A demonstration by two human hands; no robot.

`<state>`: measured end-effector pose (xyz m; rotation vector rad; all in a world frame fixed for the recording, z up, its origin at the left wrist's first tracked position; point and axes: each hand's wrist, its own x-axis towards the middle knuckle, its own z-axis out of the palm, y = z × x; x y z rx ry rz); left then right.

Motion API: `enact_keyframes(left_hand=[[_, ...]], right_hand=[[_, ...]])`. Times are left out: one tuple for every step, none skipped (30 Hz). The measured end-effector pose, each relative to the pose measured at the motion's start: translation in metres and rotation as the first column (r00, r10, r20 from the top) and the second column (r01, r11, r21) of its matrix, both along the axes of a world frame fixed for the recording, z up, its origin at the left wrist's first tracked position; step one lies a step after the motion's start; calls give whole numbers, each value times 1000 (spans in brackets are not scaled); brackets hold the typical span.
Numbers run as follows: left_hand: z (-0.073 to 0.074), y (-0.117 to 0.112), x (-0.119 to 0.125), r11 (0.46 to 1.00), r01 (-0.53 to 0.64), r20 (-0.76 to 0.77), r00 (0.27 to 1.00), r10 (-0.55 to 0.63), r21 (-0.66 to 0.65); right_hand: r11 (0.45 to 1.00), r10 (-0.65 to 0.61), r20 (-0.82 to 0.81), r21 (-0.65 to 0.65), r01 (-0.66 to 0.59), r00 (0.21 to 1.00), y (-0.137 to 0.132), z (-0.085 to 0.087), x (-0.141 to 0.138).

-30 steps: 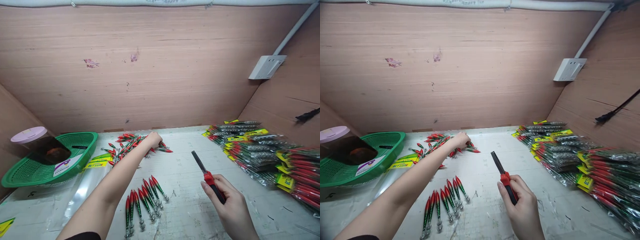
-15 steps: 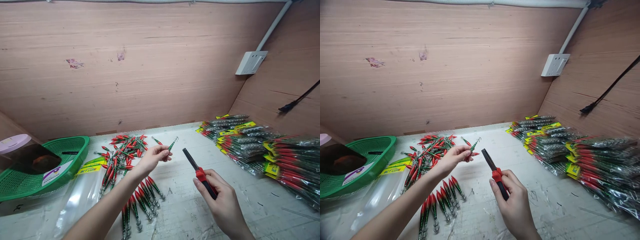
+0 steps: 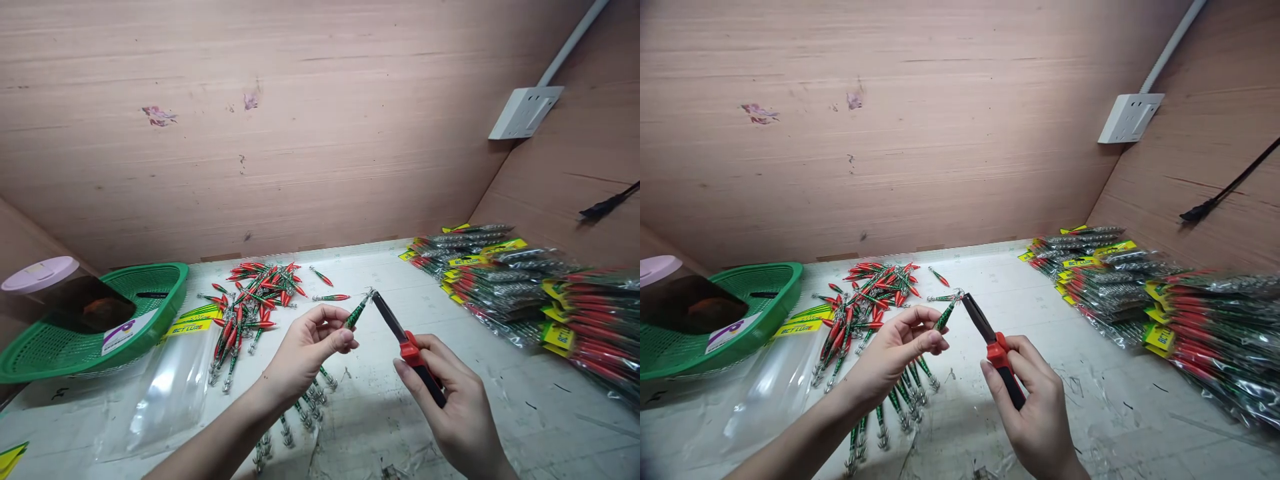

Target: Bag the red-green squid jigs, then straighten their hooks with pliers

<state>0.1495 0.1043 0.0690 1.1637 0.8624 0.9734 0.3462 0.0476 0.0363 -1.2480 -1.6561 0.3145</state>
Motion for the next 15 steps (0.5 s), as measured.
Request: enact_keyframes(left_hand=[[-1, 0, -1, 999, -10, -38, 999, 12, 45], [-3, 3, -3, 993, -19, -110, 993, 31, 116], [-6, 6, -5, 975, -9, -232, 971, 61, 220], [-10, 11, -8, 942, 35, -381, 919, 101, 333], [-15, 17, -12, 899, 112, -525, 839, 143, 423], [-22, 24, -16, 853, 209, -650, 737, 183, 478], [-29, 29, -21, 825, 289, -726, 658, 197, 486], [-35, 34, -26, 809, 348, -771, 608, 191, 474], [-42, 38, -30, 800, 392, -797, 579, 170, 455], [-47, 41, -34, 794, 425, -812, 567, 140, 434], [-52, 43, -38, 783, 461, -827, 550, 117, 417], [-55, 46, -40, 771, 493, -840, 534, 97, 403], [-56, 48, -40, 761, 517, -849, 522, 84, 393], [-57, 52, -38, 755, 527, -854, 515, 81, 390], [-58, 58, -35, 756, 523, -855, 511, 91, 393]], right_hand=[[1000, -21, -6, 2, 21, 1000, 0, 0, 0], [999, -48, -13, 2, 48, 999, 0, -1, 1], [997, -77, -22, 1, 77, 997, 0, -1, 1], [994, -108, -35, -2, 108, 994, 1, -2, 3], [991, -134, -48, -8, 133, 990, 1, -2, 4], [988, -155, -63, -12, 154, 986, 2, -3, 6], [986, -168, -76, -17, 167, 983, 2, -3, 7], [984, -177, -86, -21, 176, 980, 3, -3, 9], [983, -184, -94, -25, 182, 978, 3, -2, 10], [982, -187, -100, -25, 185, 977, 3, -2, 10], [982, -188, -104, -24, 186, 977, 3, -2, 10], [982, -187, -108, -23, 186, 976, 3, -1, 10], [983, -186, -109, -23, 184, 977, 3, -1, 10], [983, -183, -108, -23, 181, 977, 3, -1, 9], [985, -173, -101, -25, 172, 980, 3, -1, 8]])
